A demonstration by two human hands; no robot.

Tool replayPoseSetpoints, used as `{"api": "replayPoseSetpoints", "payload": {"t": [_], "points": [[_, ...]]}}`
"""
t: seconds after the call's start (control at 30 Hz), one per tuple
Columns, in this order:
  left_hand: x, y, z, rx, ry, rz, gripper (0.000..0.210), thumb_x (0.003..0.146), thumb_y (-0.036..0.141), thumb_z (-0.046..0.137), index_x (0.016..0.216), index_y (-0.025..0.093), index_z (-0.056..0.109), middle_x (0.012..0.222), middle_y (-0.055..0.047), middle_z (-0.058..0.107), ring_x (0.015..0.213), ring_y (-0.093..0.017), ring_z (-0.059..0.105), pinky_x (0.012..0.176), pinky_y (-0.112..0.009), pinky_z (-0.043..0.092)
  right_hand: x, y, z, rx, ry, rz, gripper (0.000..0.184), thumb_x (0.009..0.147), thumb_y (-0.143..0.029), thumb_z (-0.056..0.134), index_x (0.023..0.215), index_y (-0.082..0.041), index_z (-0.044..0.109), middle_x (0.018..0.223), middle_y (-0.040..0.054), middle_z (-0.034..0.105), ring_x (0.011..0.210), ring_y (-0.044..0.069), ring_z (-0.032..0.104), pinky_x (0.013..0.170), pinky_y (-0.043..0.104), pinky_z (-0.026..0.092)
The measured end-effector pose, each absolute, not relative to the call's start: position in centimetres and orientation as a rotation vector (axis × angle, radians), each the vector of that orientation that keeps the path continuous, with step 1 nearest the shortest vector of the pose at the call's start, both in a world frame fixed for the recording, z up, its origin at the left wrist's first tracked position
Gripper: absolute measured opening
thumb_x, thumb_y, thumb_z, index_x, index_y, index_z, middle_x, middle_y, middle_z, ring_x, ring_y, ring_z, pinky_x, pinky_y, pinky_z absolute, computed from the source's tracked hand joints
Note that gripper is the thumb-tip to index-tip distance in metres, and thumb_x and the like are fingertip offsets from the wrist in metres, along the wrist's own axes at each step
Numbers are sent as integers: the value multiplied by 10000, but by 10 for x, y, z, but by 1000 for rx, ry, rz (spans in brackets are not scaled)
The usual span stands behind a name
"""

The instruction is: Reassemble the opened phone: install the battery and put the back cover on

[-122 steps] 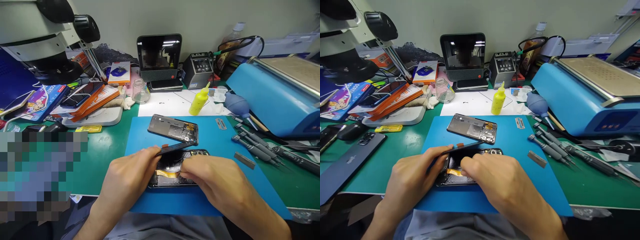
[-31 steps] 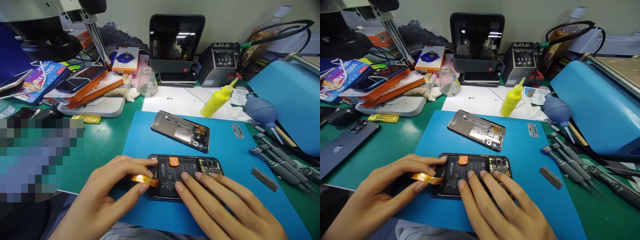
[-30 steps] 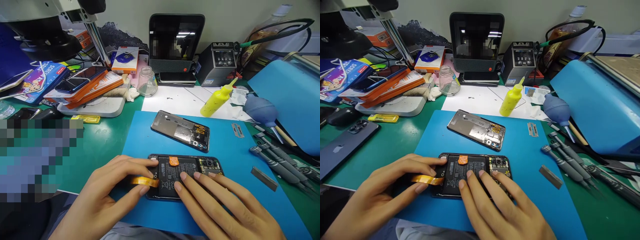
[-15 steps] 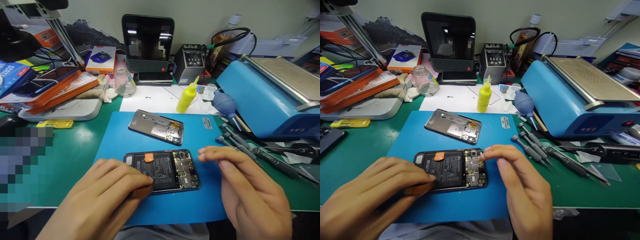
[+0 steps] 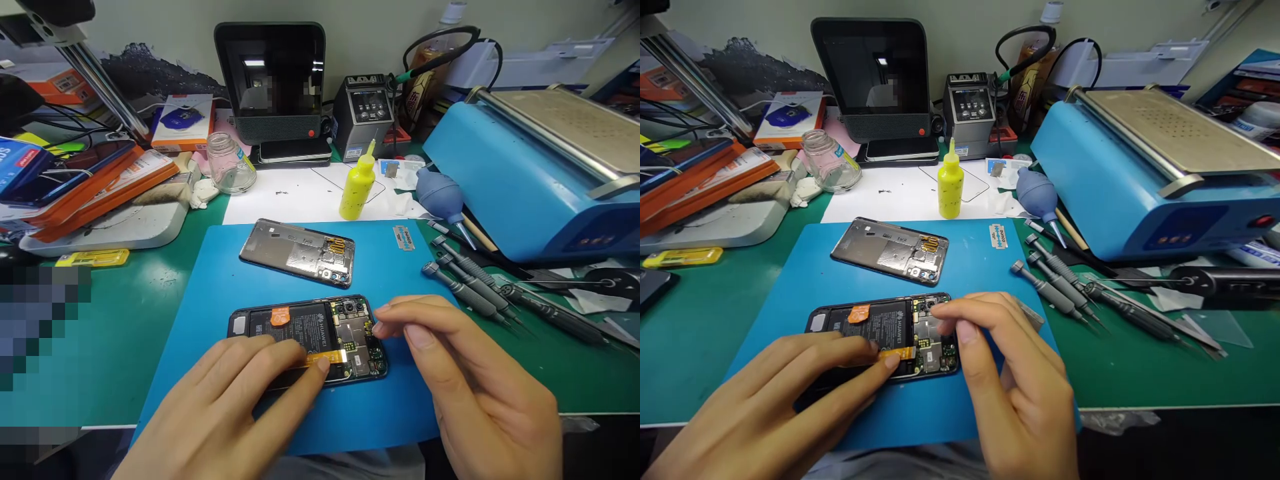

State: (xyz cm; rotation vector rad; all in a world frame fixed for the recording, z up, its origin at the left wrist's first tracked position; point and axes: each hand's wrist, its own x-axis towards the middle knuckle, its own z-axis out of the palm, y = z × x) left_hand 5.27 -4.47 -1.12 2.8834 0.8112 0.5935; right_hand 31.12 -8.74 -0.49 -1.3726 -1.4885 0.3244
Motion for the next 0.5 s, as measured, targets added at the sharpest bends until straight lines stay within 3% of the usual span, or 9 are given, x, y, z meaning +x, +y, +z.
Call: {"api": "replayPoseSetpoints", "payload": {"t": [0.13,0.3,0.4,0.5], "points": [[47,-52,-19,2906,748,633,383,1209,241,493,1555,233,656,1533,8,736,1423,-195,587,1371,-331,280,309,-90,-5,-1359,-1531,334,259,1127,-111,540,1132,-265,748,1066,-36,768,1051,83,735,915,172,584],[38,-51,-25,3023,638,506,506,1238,350,375,1696,202,532,1754,23,553,1607,-194,482,1443,-341,165,299,-97,-9,-1350,-1619,152,267,1084,-42,519,1066,-243,694,1000,-14,808,952,112,781,906,237,611],[40,-50,-28,3001,688,577,484,1225,275,390,1670,221,572,1651,12,665,1536,-172,579,1443,-327,176,304,-101,-10,-1311,-1839,12,251,1077,-60,530,1162,-227,697,1043,2,846,935,124,805,890,250,618],[43,-49,-28,2952,716,627,485,1240,369,372,1642,236,609,1493,-6,774,1421,-159,661,1429,-301,196,318,-102,-11,-1318,-2060,-129,248,1055,-112,690,1291,-177,726,1068,17,856,905,124,799,876,254,602]]}}
